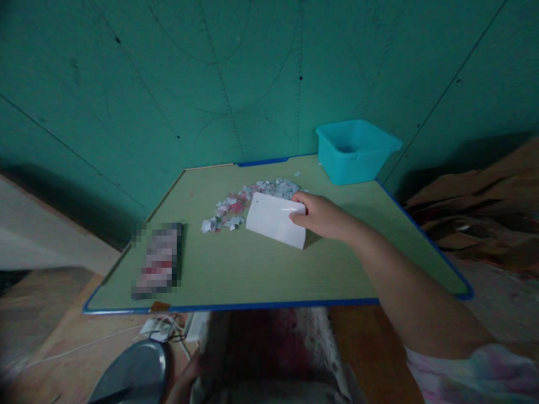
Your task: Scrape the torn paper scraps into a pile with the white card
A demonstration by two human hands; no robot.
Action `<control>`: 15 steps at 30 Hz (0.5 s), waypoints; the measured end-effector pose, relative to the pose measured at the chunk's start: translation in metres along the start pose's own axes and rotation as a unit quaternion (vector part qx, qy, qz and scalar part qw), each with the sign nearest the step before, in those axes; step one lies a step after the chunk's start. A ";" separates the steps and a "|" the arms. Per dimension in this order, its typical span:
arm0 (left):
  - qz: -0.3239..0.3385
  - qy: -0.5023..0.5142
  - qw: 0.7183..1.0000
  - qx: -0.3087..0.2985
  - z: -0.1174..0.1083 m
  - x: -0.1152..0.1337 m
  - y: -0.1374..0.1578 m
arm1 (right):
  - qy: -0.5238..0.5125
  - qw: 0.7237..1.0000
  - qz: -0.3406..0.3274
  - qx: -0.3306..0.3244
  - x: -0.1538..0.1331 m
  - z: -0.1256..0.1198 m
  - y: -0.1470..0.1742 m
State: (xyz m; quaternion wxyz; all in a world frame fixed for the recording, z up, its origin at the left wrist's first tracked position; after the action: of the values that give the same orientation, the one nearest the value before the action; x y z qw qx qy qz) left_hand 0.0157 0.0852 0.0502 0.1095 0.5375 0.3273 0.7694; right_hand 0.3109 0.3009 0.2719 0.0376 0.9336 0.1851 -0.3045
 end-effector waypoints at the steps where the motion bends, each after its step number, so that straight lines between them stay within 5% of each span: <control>1: 0.003 -0.013 1.000 0.004 0.000 0.000 0.001 | 0.015 1.000 0.010 0.008 0.002 -0.003 -0.001; 7: 0.026 -0.043 0.999 0.016 0.001 -0.001 0.000 | 0.077 0.992 0.056 0.088 0.013 -0.023 -0.002; 15: 0.026 -0.042 0.998 0.025 -0.006 -0.005 -0.006 | 0.038 0.990 0.034 0.129 0.007 -0.024 0.000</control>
State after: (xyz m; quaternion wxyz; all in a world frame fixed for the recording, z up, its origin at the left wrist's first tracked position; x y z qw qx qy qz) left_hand 0.0115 0.0845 0.0413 0.0898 0.5800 0.3272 0.7406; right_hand 0.3296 0.3073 0.2875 -0.0799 0.9473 0.1137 -0.2888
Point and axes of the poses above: each hand's wrist, its own y-axis away from the middle knuckle, its own z-axis out of the palm, x = y × z, the point moved 7 cm from there along -y, towards the middle knuckle, and after that the axes turned 9 degrees about y, right-handed, at the moved point
